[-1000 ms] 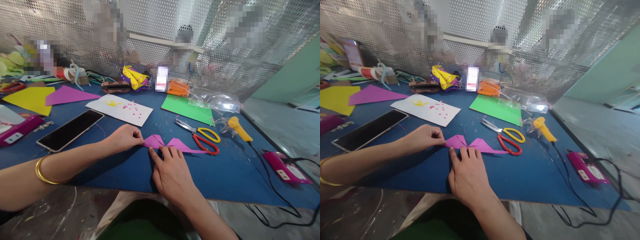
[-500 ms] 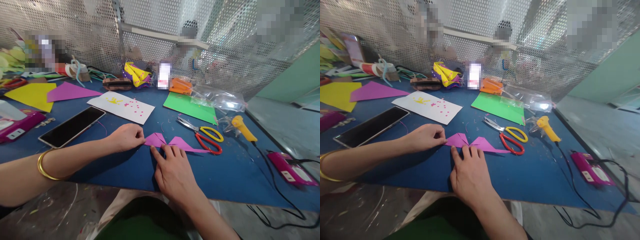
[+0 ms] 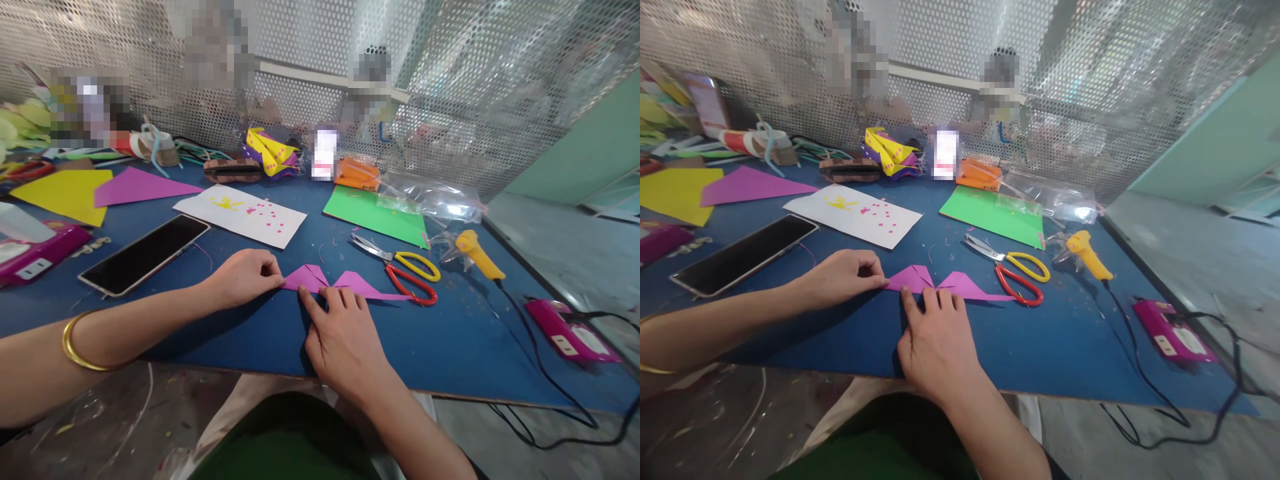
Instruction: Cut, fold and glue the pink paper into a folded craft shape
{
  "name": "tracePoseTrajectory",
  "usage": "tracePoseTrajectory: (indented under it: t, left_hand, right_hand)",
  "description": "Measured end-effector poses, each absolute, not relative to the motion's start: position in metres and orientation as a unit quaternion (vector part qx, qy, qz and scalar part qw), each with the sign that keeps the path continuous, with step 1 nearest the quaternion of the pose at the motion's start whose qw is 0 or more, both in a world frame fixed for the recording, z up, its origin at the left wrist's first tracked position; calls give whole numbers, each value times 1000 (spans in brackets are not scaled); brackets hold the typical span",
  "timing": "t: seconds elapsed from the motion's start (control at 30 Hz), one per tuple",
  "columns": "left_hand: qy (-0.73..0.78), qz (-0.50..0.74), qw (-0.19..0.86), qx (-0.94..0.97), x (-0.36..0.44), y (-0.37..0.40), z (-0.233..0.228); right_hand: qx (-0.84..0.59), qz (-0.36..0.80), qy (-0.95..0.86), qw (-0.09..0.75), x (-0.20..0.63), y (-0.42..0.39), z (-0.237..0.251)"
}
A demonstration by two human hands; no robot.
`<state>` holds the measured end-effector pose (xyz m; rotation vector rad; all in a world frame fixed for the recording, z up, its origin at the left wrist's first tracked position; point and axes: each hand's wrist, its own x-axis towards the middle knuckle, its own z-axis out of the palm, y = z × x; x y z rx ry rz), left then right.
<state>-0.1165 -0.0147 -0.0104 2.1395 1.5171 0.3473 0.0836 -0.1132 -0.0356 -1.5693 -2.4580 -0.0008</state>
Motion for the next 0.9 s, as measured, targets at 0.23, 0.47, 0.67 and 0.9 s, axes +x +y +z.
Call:
tracePoseTrajectory:
  t: [0.23, 0.47, 0.67, 0.9]
  left_hand:
    - [556, 137, 268, 774, -122, -19, -8]
    - [540, 110, 236, 800, -121, -11, -9]
    - [547, 161, 192, 799, -135, -21, -3]
    - [367, 147, 7, 918, -123, -64, -26]
  right_hand:
    - [-532, -2, -839, 113, 84, -114, -34]
    - [-534, 1, -838, 113, 85, -113, -35]
    - [-532, 1, -839, 111, 83, -113, -34]
    - [-533, -7, -839, 108, 83, -114, -34]
